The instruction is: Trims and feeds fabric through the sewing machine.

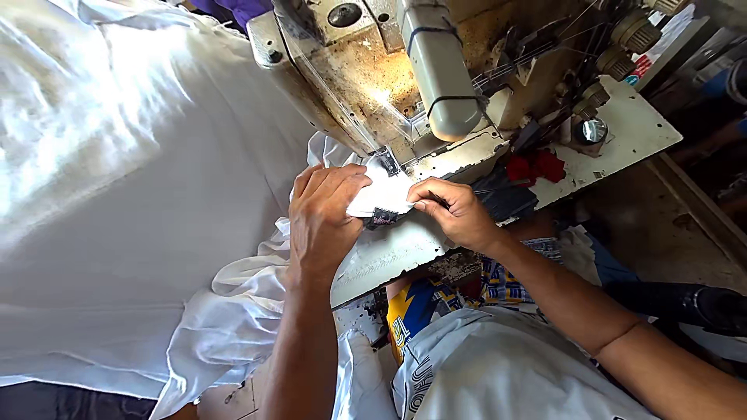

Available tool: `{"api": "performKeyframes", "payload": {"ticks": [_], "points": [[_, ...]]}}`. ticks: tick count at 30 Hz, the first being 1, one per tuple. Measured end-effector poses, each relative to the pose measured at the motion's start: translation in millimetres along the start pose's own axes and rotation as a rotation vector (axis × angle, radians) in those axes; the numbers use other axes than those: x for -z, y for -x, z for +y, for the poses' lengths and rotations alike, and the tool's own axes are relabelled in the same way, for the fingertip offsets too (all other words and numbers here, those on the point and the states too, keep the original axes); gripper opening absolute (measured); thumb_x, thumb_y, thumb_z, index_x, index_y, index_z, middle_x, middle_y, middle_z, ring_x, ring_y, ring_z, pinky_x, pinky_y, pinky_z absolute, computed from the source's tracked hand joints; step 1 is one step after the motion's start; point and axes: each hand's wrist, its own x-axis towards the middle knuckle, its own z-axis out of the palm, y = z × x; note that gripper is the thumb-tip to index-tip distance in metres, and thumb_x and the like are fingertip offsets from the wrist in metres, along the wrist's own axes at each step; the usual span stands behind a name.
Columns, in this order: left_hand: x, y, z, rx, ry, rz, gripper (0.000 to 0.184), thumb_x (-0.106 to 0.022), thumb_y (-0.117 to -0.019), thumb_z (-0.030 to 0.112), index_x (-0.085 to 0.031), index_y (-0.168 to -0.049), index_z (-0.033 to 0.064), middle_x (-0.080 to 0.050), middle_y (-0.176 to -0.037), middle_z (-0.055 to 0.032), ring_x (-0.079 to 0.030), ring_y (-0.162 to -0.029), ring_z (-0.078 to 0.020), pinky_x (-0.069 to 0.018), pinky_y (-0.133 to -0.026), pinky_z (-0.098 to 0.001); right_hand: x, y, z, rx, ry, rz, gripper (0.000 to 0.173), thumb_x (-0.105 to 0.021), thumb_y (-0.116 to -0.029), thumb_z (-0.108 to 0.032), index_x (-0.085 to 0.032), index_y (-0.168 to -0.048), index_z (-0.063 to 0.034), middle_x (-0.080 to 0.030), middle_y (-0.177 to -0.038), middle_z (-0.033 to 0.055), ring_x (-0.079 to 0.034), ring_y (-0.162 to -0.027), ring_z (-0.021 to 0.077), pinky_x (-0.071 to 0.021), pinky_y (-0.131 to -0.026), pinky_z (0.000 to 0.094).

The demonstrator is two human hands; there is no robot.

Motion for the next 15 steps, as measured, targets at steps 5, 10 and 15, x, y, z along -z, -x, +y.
{"api": "performKeyframes", "payload": {"ticks": [5, 10, 15], "points": [[-8, 14, 13, 0.092, 0.082, 0.065, 0.033, -0.060, -0.0957, 0.017, -0.071, -0.125, 0.0091, -0.064, -0.139, -0.0071, -0.058, -0.131, -0.0265, -0.0412, -0.114, -0.0493, -2, -1, -1, 0.025, 0.022, 0.013, 0.013, -0.060, -0.0970, 0.007, -0.071, -0.103, 0.0024, -0.070, -0.107, 0.0107, -0.068, -0.097, 0.0151, -0.0600, -0.085, 0.0304], [-7, 29, 19, 0.106, 0.166, 0.043, 0.035, -0.063, -0.0952, 0.022, -0.070, -0.129, 0.0135, -0.058, -0.148, -0.0049, -0.050, -0.140, -0.0256, -0.0298, -0.123, -0.0571, 16, 23, -6, -0.021, 0.126, 0.039, 0.016, -0.061, -0.0984, 0.002, -0.072, -0.109, -0.0010, -0.071, -0.110, 0.0071, -0.069, -0.097, 0.0124, -0.0607, -0.085, 0.0293], [40, 37, 41, 0.027, 0.366, 0.304, 0.029, -0.070, -0.0954, 0.023, -0.072, -0.121, 0.0107, -0.067, -0.134, -0.0083, -0.059, -0.131, -0.0337, -0.0412, -0.116, -0.0623, 55, 59, -9, -0.148, 0.088, 0.048, 0.012, -0.065, -0.0986, -0.006, -0.074, -0.107, -0.0046, -0.073, -0.104, 0.0038, -0.068, -0.083, 0.0100, -0.0596, -0.071, 0.0256]]}}
